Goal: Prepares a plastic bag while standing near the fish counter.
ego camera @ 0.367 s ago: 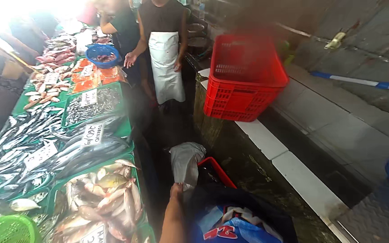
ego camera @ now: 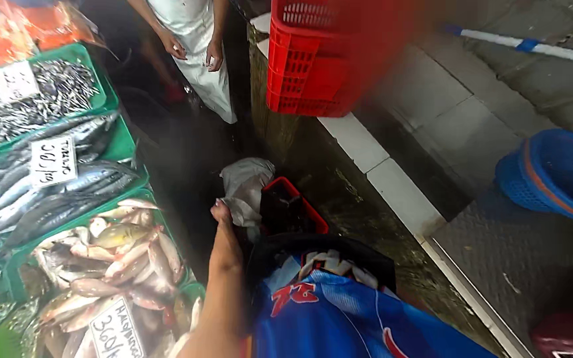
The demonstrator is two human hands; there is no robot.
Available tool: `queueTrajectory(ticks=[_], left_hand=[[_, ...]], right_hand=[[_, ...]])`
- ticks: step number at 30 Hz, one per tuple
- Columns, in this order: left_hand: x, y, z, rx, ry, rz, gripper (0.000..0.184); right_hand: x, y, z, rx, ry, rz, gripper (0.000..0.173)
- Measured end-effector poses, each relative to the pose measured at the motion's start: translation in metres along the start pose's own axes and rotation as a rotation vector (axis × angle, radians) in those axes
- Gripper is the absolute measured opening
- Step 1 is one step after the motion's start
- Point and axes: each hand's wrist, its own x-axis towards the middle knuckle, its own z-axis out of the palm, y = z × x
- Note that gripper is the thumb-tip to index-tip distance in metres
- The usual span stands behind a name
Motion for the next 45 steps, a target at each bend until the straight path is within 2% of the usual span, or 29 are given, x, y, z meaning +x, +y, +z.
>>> queueTrajectory(ticks=[1,2,4,5,6,8,10,15,19,22,24,26,28,29,33,37,41,45], left_hand=[[0.012,0.003,0.003,-0.034,0.016,-0.019,0.053],[0.024,0.003,0.007,-0.064,0.031,-0.039,0.053],[0.039,0.003,0.014,-0.102,0.043,-0.048,0.054],[0.044,0.004,0.016,-0.107,0.038,-0.035,0.056],[0.048,0.007,0.018,-0.114,0.035,-0.013,0.057],[0.057,0.016,0.021,-0.140,0.029,0.025,0.057],[0.063,0.029,0.024,-0.187,0.010,0.070,0.054],[0.083,0.060,0.028,-0.260,-0.045,0.115,0.051],[0.092,0.056,0.039,-0.177,-0.144,0.122,0.050],[0.061,0.026,0.039,0.253,-0.449,0.207,0.048],[0.020,-0.016,0.044,0.781,-0.759,0.317,0.045],[-0.020,-0.066,0.039,1.234,-0.897,0.395,0.045],[-0.037,-0.090,0.022,1.396,-0.876,0.330,0.044],[-0.033,-0.086,0.016,1.391,-0.851,0.290,0.045],[0.004,-0.058,0.020,1.212,-0.855,0.259,0.050],[0.037,-0.041,0.016,1.025,-0.732,0.172,0.049],[0.029,-0.062,0.014,0.938,-0.627,0.095,0.049],[0.002,-0.073,0.019,0.984,-0.606,0.136,0.049]], right_hand=[[0.035,0.017,0.018,0.183,0.037,0.065,0.038],[0.088,0.056,0.044,0.289,0.049,0.017,0.037],[0.227,0.176,0.126,0.399,0.223,-0.363,0.044],[0.257,0.189,0.135,0.487,0.083,-0.120,0.043],[0.276,0.190,0.140,0.540,0.023,0.097,0.041],[0.277,0.178,0.140,0.557,-0.006,0.278,0.040],[0.262,0.162,0.134,0.542,-0.026,0.288,0.040],[0.274,0.155,0.148,0.544,-0.022,0.272,0.039],[0.279,0.138,0.153,0.562,-0.029,0.299,0.036],[0.289,0.119,0.151,0.562,-0.027,0.276,0.036],[0.292,0.116,0.149,0.568,-0.012,0.262,0.037],[0.298,0.108,0.144,0.581,0.012,0.234,0.037],[0.297,0.096,0.138,0.568,0.010,0.206,0.036],[0.296,0.090,0.133,0.555,0.008,0.197,0.037],[0.290,0.098,0.121,0.500,0.016,0.195,0.037],[0.293,0.105,0.115,0.532,0.014,0.195,0.038],[0.312,0.131,0.124,0.569,0.013,0.179,0.039],[0.324,0.157,0.130,0.508,0.054,-0.002,0.035]])
